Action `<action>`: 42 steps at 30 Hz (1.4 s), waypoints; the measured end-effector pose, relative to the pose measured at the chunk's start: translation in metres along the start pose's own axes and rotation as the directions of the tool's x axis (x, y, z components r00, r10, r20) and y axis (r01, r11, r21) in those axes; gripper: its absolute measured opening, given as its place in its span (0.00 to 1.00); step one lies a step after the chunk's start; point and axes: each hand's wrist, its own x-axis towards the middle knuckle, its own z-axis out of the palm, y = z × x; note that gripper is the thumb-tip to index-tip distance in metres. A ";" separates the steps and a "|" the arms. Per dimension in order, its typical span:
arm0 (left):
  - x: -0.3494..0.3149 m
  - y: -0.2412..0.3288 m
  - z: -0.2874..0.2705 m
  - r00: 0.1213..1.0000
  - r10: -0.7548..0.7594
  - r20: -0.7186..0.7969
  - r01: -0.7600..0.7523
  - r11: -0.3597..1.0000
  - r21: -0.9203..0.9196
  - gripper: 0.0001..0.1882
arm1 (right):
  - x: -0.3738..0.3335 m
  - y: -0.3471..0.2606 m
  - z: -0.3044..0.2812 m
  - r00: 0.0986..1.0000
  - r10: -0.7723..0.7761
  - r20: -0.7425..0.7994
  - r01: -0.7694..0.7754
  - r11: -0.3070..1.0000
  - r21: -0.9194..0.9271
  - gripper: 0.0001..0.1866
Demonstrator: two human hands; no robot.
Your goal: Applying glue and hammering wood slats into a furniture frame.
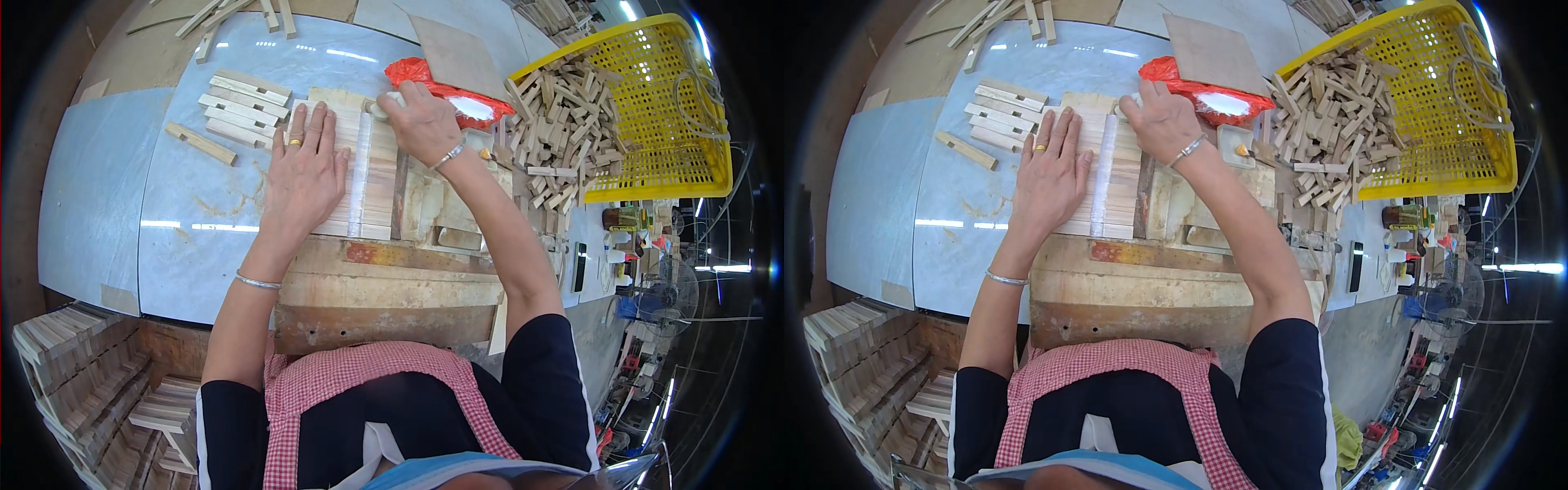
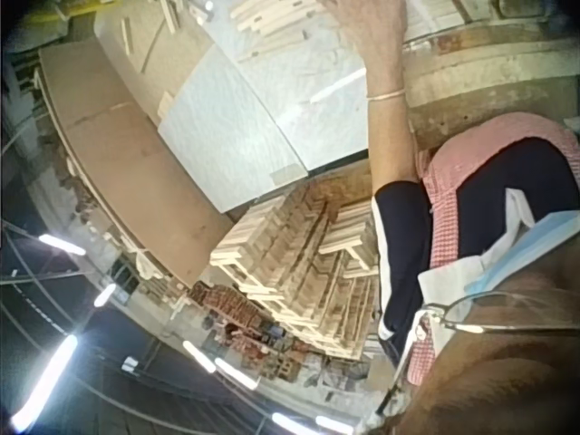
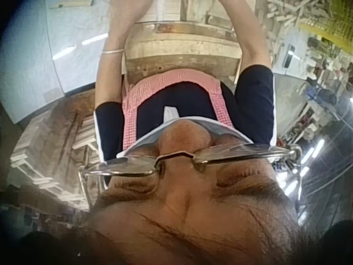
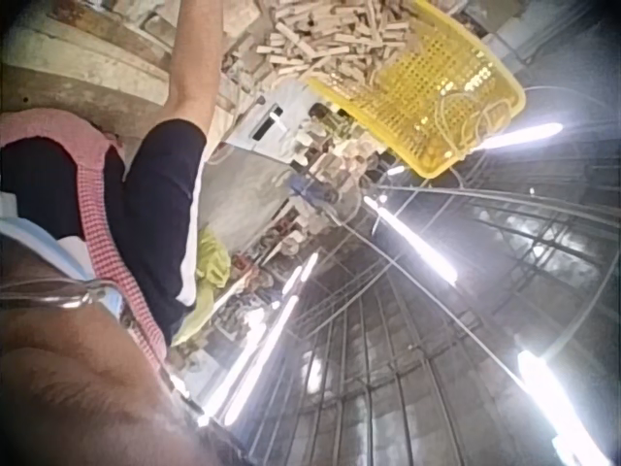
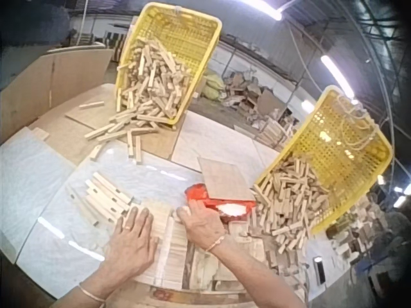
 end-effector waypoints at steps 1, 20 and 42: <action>-0.001 -0.002 0.000 1.000 -0.007 0.004 0.007 1.000 -0.001 0.28 | -0.002 -0.006 -0.003 1.000 -0.005 0.004 0.005 1.000 0.005 0.16; 0.000 -0.003 0.001 1.000 -0.003 -0.006 0.003 1.000 0.020 0.27 | -0.065 -0.077 -0.081 0.978 -0.123 0.170 0.033 0.889 0.456 0.17; -0.002 -0.003 0.001 1.000 0.001 -0.017 -0.002 1.000 -0.021 0.26 | -0.014 -0.049 -0.041 0.980 -0.141 0.139 0.093 0.946 0.310 0.14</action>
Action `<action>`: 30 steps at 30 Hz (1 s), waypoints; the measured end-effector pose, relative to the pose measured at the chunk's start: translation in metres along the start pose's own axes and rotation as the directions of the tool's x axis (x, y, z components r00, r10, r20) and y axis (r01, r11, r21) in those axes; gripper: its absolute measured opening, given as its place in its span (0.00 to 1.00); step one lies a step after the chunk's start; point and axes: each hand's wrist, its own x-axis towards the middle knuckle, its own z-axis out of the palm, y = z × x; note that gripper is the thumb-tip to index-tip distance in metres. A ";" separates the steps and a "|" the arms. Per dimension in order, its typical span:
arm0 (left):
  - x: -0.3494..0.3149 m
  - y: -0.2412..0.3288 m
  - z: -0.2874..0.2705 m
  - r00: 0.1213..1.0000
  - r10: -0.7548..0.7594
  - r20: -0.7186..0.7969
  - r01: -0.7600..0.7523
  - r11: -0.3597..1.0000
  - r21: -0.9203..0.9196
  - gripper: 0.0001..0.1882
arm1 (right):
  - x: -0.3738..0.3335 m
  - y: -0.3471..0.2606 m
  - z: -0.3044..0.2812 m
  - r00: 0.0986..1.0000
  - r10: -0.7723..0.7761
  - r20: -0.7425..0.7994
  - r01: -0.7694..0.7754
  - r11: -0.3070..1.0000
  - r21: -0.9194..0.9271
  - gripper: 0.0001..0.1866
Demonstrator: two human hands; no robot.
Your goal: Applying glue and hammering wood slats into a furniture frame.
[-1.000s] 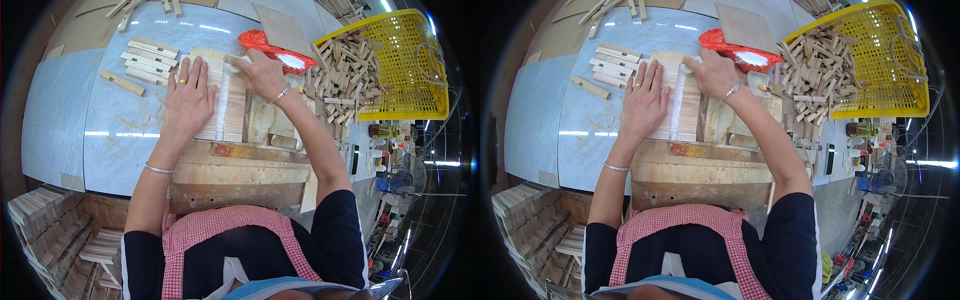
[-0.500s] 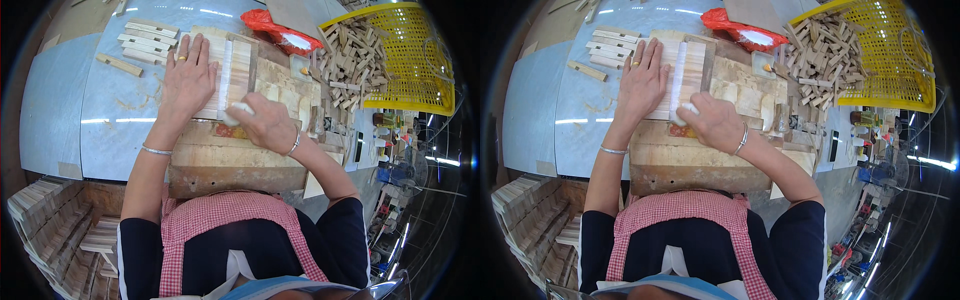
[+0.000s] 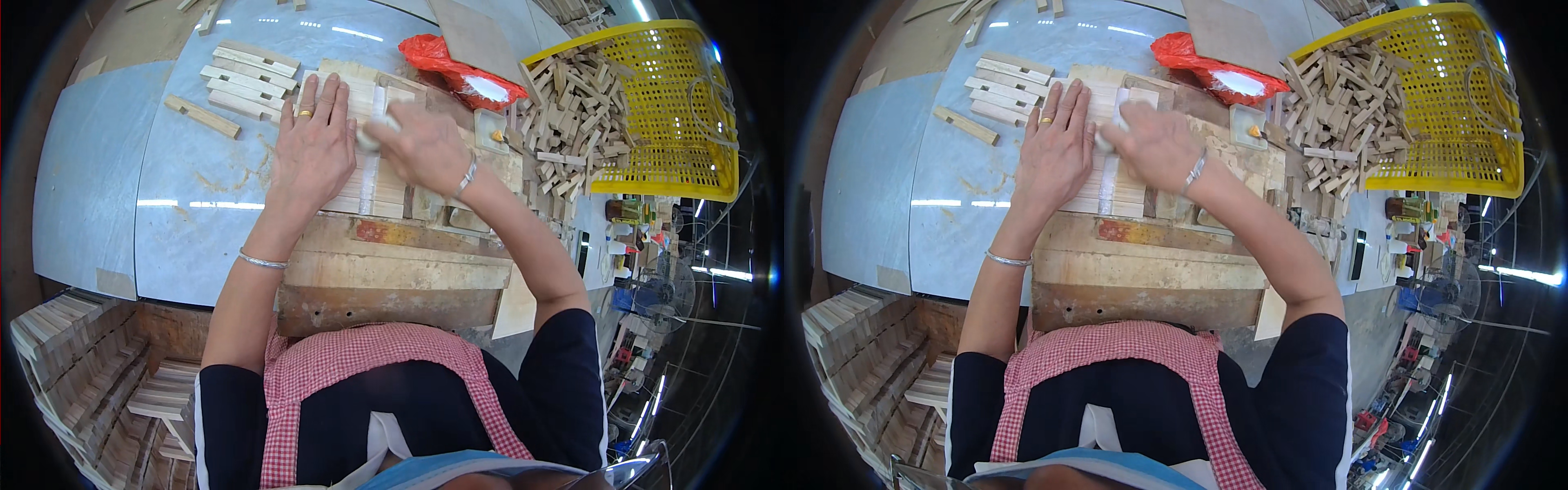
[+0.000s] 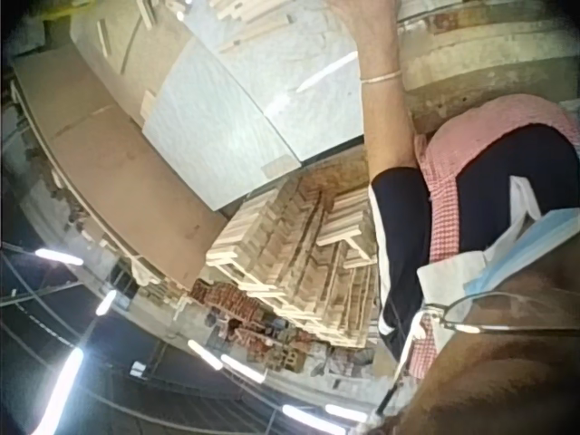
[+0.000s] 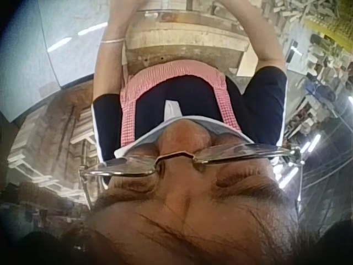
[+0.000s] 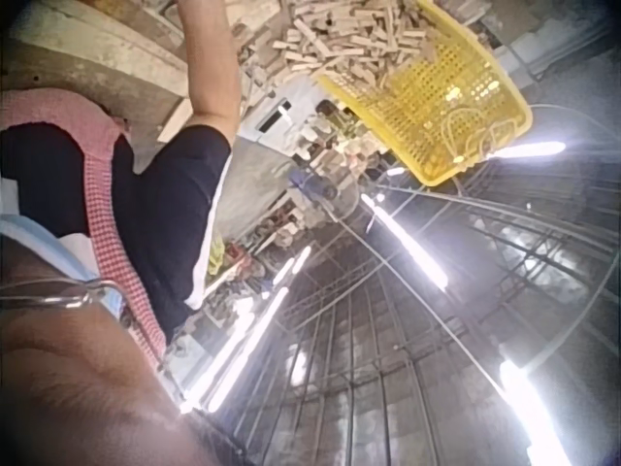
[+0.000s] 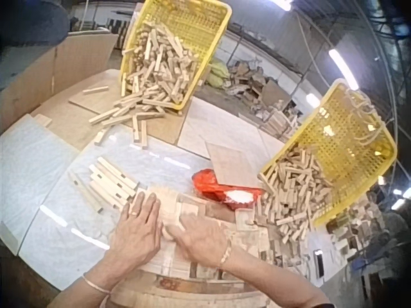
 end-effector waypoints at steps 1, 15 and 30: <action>0.000 -0.001 0.002 1.000 0.000 -0.003 0.000 1.000 -0.003 0.26 | -0.008 -0.008 -0.004 0.996 -0.005 0.086 0.001 0.999 0.045 0.16; 0.000 0.002 -0.002 1.000 -0.003 -0.019 0.002 1.000 -0.026 0.25 | 0.056 0.090 0.010 0.960 -0.004 0.280 0.063 0.977 -0.202 0.13; -0.001 0.002 -0.002 1.000 -0.011 -0.005 0.011 1.000 0.000 0.25 | 0.067 0.090 0.015 0.948 0.181 0.263 -0.214 0.972 0.102 0.13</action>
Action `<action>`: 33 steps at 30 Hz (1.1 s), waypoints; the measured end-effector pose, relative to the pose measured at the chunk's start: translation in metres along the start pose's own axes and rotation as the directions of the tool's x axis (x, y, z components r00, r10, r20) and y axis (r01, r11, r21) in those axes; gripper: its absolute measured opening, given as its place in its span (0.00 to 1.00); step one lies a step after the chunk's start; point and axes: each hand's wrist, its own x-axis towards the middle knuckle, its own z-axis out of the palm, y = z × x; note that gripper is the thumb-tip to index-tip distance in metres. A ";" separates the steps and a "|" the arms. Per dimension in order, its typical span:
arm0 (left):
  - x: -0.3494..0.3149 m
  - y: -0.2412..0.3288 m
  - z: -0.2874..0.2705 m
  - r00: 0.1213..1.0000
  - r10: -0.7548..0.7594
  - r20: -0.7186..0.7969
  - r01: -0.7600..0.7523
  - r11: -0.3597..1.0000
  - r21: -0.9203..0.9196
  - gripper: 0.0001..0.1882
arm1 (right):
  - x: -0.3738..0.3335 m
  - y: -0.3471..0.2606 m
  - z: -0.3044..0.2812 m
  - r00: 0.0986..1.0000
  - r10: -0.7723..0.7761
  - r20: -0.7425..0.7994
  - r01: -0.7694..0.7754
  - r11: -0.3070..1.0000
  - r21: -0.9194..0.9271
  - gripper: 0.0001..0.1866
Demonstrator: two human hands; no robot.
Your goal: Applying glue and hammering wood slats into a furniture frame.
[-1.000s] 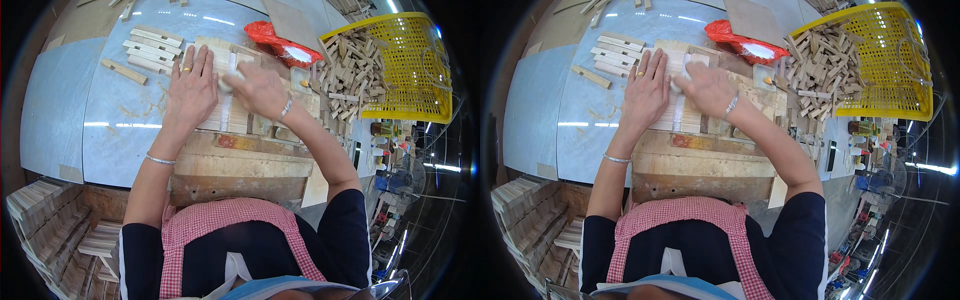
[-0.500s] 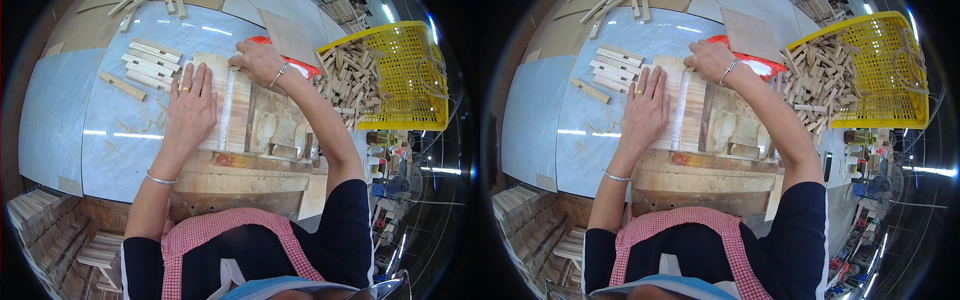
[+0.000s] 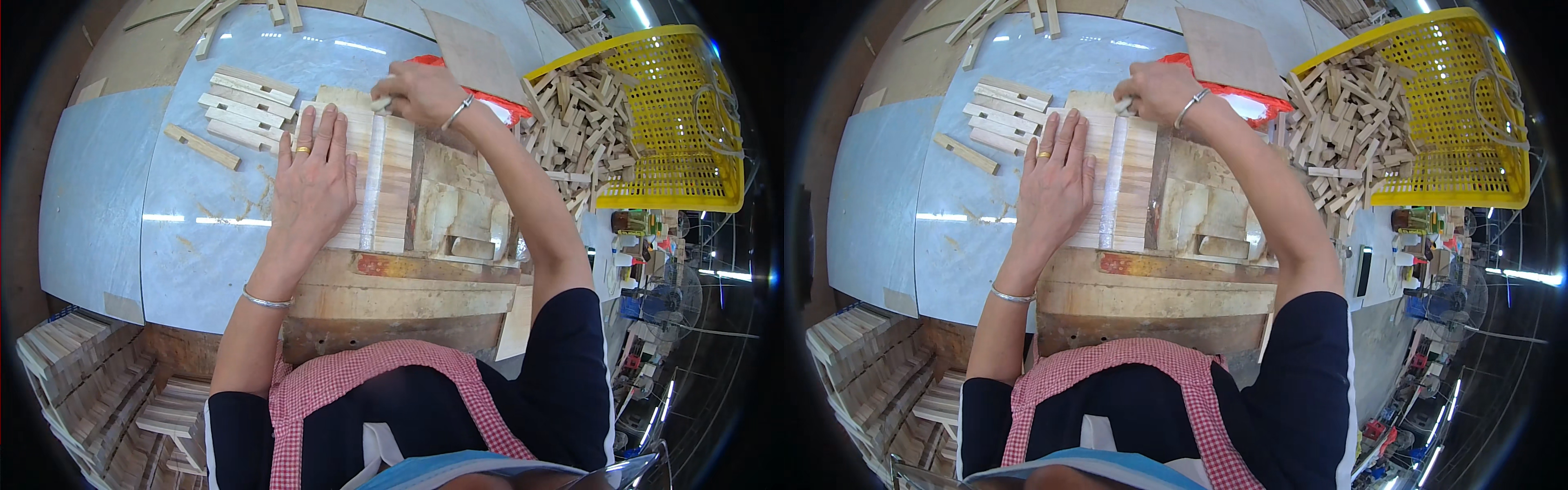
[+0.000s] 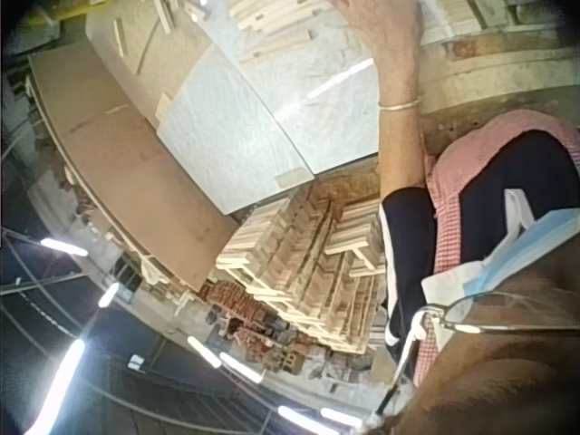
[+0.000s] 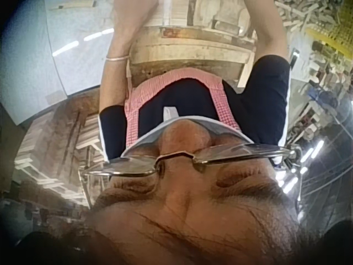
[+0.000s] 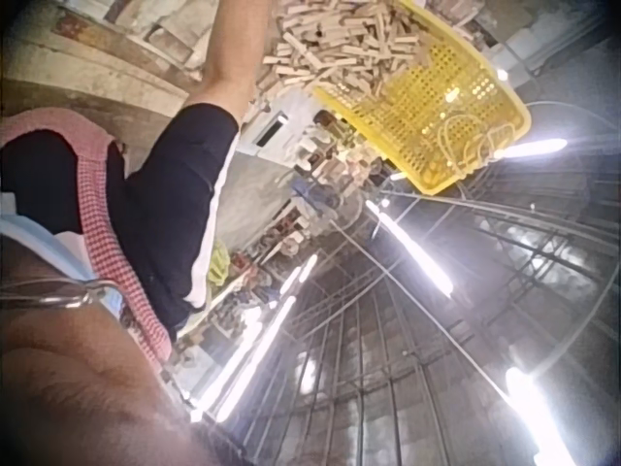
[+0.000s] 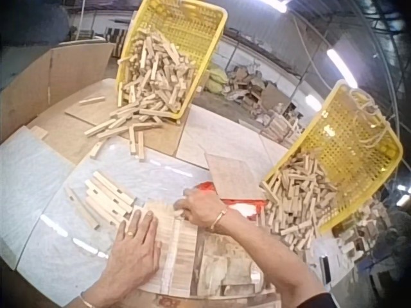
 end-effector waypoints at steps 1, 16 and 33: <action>0.000 0.001 -0.001 1.000 0.002 -0.001 -0.002 1.000 0.000 0.25 | -0.003 0.000 -0.002 0.995 0.007 0.102 0.000 0.998 -0.067 0.13; 0.008 -0.004 0.012 0.998 0.044 0.046 -0.048 0.993 0.104 0.25 | -0.241 -0.005 -0.019 0.758 0.532 -0.377 -0.271 0.783 0.561 0.16; 0.019 -0.080 0.068 0.837 0.475 -0.270 -0.387 0.864 0.322 0.18 | -0.479 -0.061 0.140 0.311 0.755 -0.578 -0.880 0.458 0.126 0.26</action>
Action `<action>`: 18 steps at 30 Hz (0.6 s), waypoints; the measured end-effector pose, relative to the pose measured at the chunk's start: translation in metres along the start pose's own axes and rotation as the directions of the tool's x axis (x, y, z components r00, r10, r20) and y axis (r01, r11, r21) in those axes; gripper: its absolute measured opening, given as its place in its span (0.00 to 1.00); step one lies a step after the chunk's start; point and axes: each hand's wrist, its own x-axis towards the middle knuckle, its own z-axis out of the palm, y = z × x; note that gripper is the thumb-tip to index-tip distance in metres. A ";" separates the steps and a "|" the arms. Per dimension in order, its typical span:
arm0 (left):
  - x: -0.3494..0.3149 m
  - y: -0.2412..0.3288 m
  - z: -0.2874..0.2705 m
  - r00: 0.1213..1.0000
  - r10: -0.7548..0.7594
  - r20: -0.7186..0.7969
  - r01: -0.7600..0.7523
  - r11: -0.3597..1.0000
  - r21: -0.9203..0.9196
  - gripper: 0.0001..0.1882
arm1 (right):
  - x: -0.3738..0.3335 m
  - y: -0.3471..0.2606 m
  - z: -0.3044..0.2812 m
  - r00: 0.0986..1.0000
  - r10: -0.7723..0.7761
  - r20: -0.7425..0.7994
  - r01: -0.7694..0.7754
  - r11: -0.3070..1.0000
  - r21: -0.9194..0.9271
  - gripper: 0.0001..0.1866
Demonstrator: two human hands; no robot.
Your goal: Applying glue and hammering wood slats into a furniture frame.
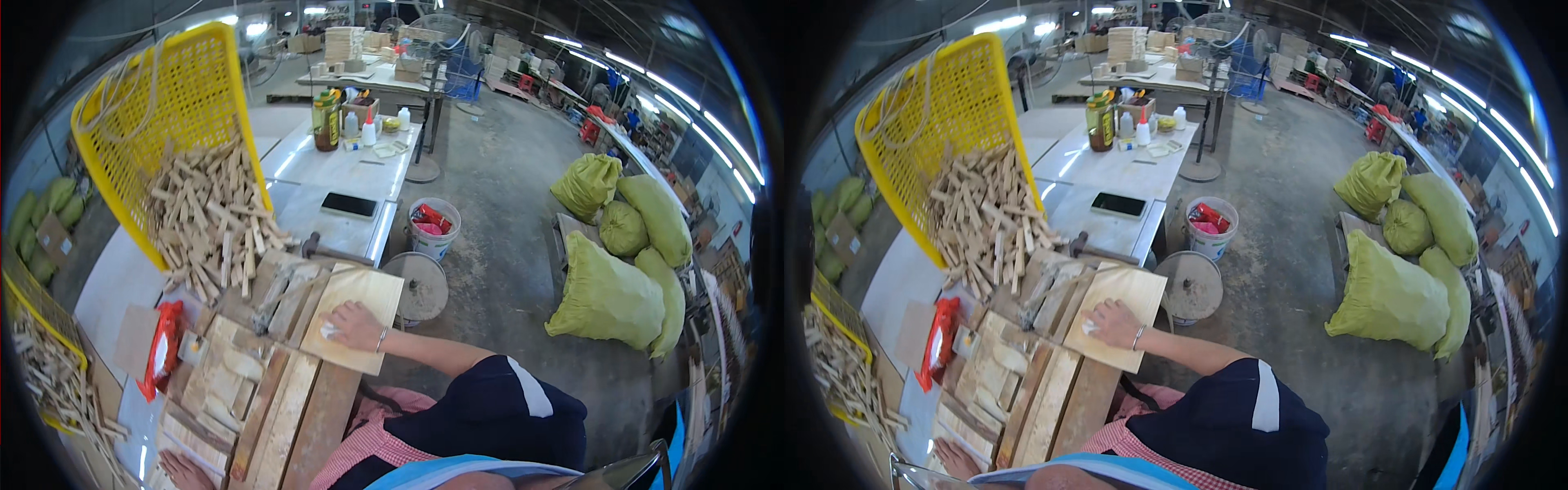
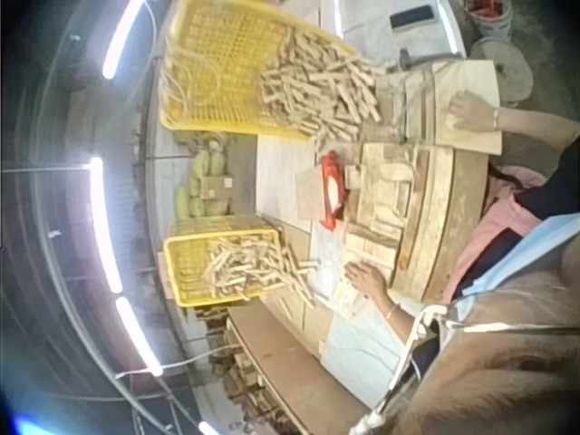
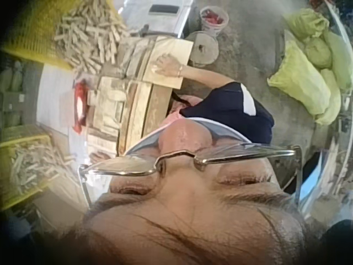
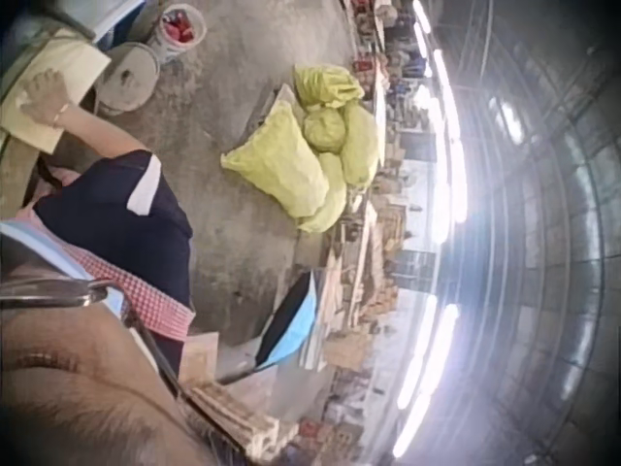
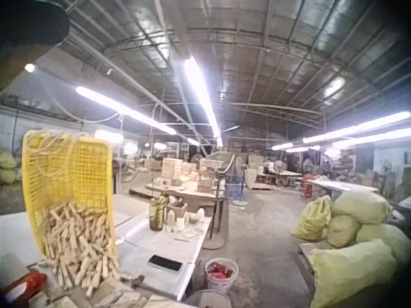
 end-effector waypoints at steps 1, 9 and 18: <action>0.010 0.007 -0.009 1.000 0.016 -0.022 -0.016 1.000 -0.004 0.18 | -0.001 0.001 -0.001 1.000 -0.001 -0.008 0.002 0.996 0.093 0.26; 0.046 0.015 -0.057 0.981 -0.062 0.185 0.104 0.969 -0.225 0.22 | 0.003 0.006 -0.030 0.971 0.027 -0.239 0.049 0.952 0.303 0.26; -0.009 0.061 -0.122 0.944 0.151 0.294 -0.061 0.953 -0.296 0.12 | 0.021 -0.019 -0.049 0.936 -0.033 -0.350 0.178 0.904 0.389 0.18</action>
